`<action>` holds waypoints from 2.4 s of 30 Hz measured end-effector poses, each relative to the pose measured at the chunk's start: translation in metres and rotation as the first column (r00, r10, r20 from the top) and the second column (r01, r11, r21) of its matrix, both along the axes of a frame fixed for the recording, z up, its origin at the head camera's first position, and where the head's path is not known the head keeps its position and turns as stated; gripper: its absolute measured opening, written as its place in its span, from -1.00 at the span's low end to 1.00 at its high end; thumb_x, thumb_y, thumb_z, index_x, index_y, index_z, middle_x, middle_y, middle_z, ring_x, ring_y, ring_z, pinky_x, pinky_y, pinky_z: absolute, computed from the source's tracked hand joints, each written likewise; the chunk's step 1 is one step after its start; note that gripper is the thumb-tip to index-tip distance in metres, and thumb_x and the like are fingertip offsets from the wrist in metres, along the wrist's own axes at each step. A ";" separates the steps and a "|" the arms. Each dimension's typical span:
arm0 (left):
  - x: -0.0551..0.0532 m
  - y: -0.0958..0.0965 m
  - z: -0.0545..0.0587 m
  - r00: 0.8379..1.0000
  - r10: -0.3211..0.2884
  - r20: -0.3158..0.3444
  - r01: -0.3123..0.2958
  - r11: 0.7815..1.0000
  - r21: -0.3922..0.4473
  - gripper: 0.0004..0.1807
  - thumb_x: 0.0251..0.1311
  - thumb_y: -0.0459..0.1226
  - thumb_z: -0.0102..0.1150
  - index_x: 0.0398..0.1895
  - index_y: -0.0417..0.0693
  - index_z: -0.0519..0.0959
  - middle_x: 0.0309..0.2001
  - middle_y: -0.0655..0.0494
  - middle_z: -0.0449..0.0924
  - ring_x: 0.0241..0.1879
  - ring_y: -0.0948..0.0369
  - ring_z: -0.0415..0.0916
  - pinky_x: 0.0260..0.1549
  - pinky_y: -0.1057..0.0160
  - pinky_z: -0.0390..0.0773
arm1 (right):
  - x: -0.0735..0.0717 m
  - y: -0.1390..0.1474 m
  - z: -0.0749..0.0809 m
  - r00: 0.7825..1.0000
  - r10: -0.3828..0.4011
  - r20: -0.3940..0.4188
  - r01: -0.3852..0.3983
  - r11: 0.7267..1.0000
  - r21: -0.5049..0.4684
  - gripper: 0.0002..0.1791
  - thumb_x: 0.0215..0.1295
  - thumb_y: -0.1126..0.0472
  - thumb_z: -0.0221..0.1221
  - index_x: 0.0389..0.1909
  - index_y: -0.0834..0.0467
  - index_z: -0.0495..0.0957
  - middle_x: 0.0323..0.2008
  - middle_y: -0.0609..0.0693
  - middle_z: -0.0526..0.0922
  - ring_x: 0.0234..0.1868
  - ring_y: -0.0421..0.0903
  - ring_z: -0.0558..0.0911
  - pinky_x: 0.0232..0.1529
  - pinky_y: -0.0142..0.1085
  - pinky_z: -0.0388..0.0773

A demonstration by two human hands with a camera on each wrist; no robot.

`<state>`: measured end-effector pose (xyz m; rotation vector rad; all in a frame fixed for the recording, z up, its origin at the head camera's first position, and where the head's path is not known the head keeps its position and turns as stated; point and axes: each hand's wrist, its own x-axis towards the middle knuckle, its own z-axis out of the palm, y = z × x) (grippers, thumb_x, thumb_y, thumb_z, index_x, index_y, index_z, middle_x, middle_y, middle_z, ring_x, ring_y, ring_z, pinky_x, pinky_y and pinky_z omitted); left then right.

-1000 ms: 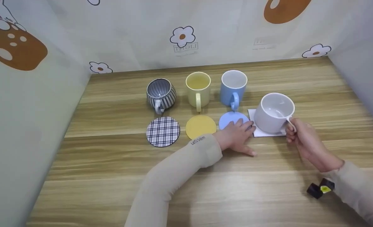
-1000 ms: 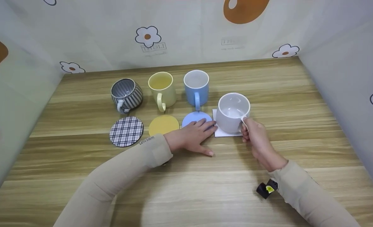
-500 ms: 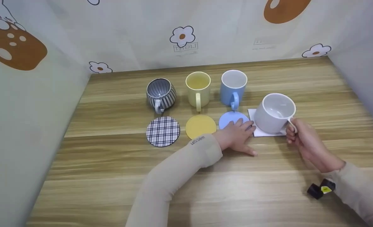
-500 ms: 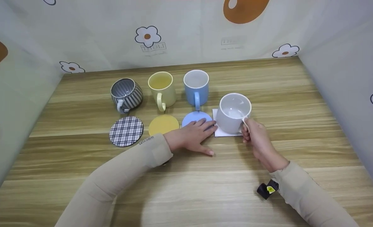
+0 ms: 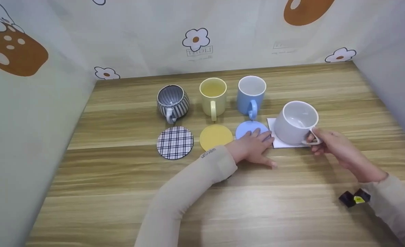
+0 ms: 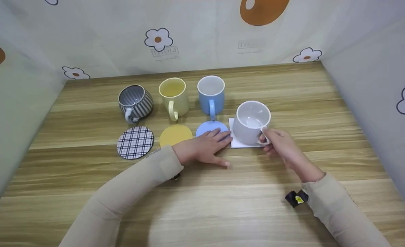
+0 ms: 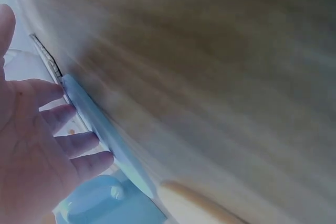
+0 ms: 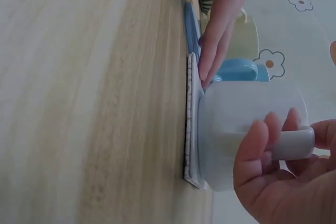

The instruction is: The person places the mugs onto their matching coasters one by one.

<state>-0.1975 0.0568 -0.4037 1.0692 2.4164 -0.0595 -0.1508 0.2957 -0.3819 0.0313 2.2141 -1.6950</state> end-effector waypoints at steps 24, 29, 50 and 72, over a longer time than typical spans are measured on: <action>0.007 -0.083 0.003 0.998 0.062 -0.031 -0.059 0.995 0.081 -0.14 0.17 0.28 -0.19 0.44 0.08 -0.07 0.46 0.01 -0.31 0.41 -0.09 -0.35 0.33 -0.08 -0.23 | 0.002 -0.010 0.064 0.918 0.106 -0.383 0.155 0.792 0.590 -0.49 0.37 0.02 -0.08 0.04 0.41 0.42 -0.24 0.36 0.56 -0.54 -0.47 0.41 -0.60 -0.43 0.39; 0.008 -0.092 -0.001 0.996 0.084 -0.023 -0.082 0.993 0.089 -0.15 0.18 0.26 -0.19 0.44 0.07 -0.05 0.46 0.00 -0.28 0.41 -0.10 -0.36 0.32 -0.09 -0.23 | 0.000 -0.026 0.062 0.902 0.078 -0.424 0.159 0.853 0.497 -0.54 0.36 0.09 -0.04 0.03 0.41 0.43 -0.14 0.36 0.54 -0.55 -0.49 0.47 -0.54 -0.53 0.42; 0.015 -0.094 -0.008 0.992 0.081 -0.096 -0.070 0.992 0.104 -0.18 0.20 0.24 -0.20 0.43 0.07 -0.02 0.46 0.05 -0.22 0.37 -0.20 -0.21 0.28 -0.09 0.01 | -0.024 -0.121 0.011 0.966 -0.027 -0.258 0.043 0.998 0.056 -0.50 0.31 0.32 -0.06 0.22 0.47 0.16 0.14 0.36 0.31 -0.43 -0.40 0.57 -0.33 -0.50 0.54; 0.014 -0.090 -0.007 0.994 0.092 -0.057 -0.087 0.992 0.090 -0.17 0.18 0.25 -0.17 0.43 0.07 -0.01 0.46 0.11 -0.18 0.37 -0.22 -0.25 0.29 -0.12 -0.03 | -0.076 -0.161 -0.018 0.931 -0.349 0.110 0.366 0.883 -0.294 -0.69 0.43 0.09 -0.19 -0.01 0.23 0.29 -0.21 0.00 0.41 -0.54 -0.26 0.56 -0.50 -0.46 0.54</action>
